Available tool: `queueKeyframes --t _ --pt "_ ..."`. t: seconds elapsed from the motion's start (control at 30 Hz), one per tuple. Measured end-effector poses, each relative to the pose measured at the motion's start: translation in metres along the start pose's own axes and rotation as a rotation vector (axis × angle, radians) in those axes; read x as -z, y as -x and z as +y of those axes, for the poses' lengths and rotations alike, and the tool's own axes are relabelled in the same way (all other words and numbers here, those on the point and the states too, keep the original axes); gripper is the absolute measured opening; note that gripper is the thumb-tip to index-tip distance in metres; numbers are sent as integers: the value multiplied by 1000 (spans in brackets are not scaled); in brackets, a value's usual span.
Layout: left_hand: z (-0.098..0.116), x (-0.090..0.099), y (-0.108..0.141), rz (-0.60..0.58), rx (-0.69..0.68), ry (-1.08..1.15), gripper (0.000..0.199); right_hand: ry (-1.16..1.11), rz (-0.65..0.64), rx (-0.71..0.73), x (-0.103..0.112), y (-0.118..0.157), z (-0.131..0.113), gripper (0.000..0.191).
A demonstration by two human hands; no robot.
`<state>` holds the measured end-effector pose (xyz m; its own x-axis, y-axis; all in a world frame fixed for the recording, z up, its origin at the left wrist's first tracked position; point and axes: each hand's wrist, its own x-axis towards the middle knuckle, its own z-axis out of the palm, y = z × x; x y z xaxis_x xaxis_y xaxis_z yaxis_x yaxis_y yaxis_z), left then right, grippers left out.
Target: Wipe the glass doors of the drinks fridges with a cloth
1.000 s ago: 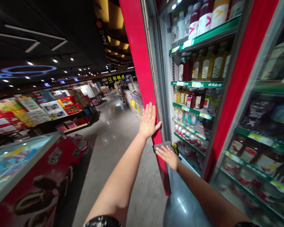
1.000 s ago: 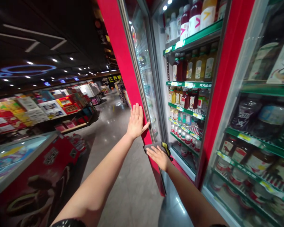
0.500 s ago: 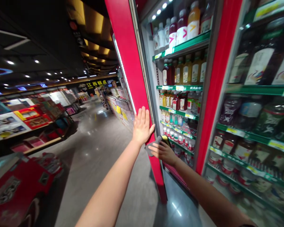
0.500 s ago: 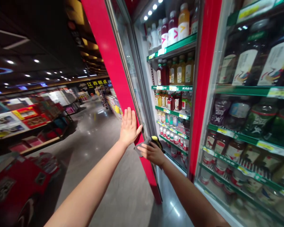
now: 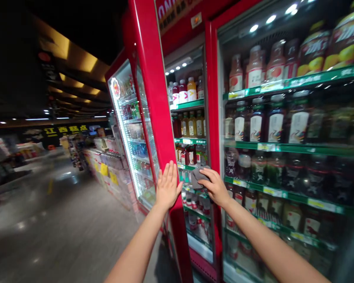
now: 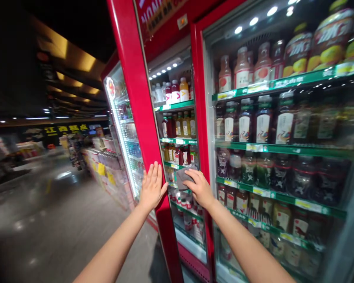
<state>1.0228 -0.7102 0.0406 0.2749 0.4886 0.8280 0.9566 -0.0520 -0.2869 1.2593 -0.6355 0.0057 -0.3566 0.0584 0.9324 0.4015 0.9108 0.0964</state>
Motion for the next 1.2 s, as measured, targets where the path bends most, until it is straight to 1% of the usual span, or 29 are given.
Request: queueKeyframes --t 0.1,0.2,0.27,0.37,0.47,0.57,0.7,0.8,0.87,0.93,1.03,1.1,1.2 --pt "18 -16 -18 49 -45 35 82 32 113 -12 36 -29 26 36" --pt "34 -33 -37 71 -95 77 82 62 162 -7 67 -53 50 36" --pt "44 -44 -50 88 -114 89 81 81 177 -4 85 -65 64 40" --pt "58 -63 -69 96 -144 88 80 107 208 -3 110 -79 84 45" --pt "72 -80 -92 93 -175 90 78 121 251 -31 131 -91 99 44" --pt "86 -90 -119 126 -162 108 77 88 305 -64 151 -105 111 41" --pt "102 -91 -162 204 -151 142 76 6 361 -86 171 -134 126 36" --pt "108 -87 -197 269 -141 165 76 -10 393 -108 185 -166 137 34" --pt "108 -82 -223 306 -136 179 75 25 411 -81 196 -191 140 35" --pt "108 -77 -251 348 -134 195 70 126 405 15 207 -219 139 38" --pt "105 -68 -297 421 -129 223 57 403 356 215 220 -264 133 42" --pt "103 -62 -325 454 -102 232 58 603 321 308 221 -295 130 40" --pt "102 -58 -353 463 -33 220 64 798 264 358 210 -335 134 33"
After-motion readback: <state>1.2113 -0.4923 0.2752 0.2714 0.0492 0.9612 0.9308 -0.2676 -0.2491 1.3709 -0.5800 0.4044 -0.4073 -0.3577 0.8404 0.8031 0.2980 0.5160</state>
